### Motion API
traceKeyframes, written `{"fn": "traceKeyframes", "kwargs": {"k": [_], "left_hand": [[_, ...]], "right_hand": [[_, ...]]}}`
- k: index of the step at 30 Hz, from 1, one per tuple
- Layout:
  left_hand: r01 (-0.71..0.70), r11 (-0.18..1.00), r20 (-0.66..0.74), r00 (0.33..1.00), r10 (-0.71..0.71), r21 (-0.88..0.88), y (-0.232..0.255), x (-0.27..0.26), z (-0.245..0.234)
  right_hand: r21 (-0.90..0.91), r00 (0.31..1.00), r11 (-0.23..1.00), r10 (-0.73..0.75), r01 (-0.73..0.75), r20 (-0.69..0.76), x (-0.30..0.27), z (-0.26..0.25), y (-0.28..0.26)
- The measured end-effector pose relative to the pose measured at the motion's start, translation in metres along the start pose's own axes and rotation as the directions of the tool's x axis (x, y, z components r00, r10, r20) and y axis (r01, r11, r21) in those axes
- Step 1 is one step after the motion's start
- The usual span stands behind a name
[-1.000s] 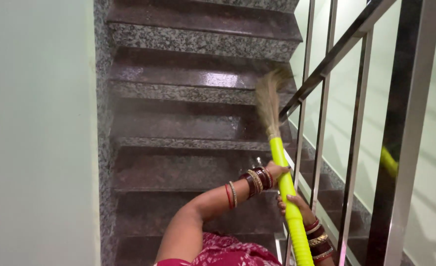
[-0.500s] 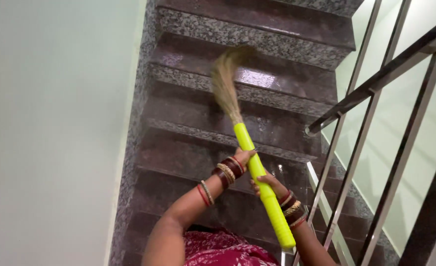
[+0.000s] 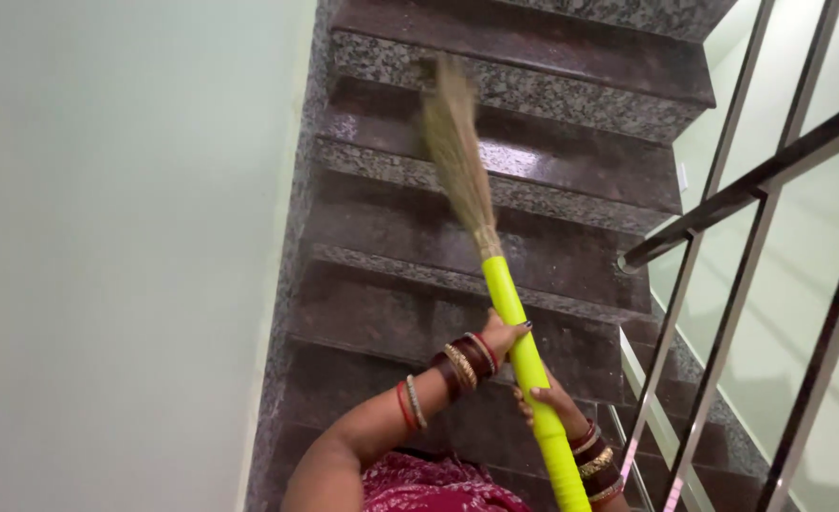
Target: The person sweeps the stairs using a broom.
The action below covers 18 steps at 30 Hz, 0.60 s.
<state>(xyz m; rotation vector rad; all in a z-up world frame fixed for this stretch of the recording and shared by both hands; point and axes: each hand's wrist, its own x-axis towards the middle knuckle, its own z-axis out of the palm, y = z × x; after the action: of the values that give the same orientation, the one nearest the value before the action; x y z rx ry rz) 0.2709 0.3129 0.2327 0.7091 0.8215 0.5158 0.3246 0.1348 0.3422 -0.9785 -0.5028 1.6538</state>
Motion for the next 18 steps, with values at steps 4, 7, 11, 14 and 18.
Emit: {"fn": "traceKeyframes", "kwargs": {"k": [4, 7, 11, 14, 18], "left_hand": [[0.071, 0.997, -0.121, 0.990, -0.068, 0.022, 0.038, 0.022, -0.014], [-0.003, 1.000, -0.125, 0.992, 0.004, 0.008, 0.058, 0.027, -0.041], [-0.079, 0.993, -0.124, 0.990, 0.067, -0.090, 0.087, 0.031, -0.083], [-0.092, 0.993, -0.189, 0.979, 0.076, -0.078, 0.119, 0.042, -0.114], [-0.117, 0.989, -0.251, 0.964, 0.091, -0.089, 0.152, 0.053, -0.152]], "right_hand": [[0.147, 0.996, 0.988, 0.064, -0.055, -0.054, 0.046, 0.019, 0.003], [0.121, 0.997, 0.990, 0.078, -0.077, 0.003, 0.078, 0.040, -0.002], [0.087, 0.992, 0.990, 0.105, -0.110, 0.066, 0.114, 0.066, -0.007], [0.037, 0.987, 0.991, 0.126, -0.130, 0.098, 0.153, 0.080, -0.009], [-0.030, 0.981, 0.985, 0.172, -0.170, 0.090, 0.198, 0.098, -0.015]]}}
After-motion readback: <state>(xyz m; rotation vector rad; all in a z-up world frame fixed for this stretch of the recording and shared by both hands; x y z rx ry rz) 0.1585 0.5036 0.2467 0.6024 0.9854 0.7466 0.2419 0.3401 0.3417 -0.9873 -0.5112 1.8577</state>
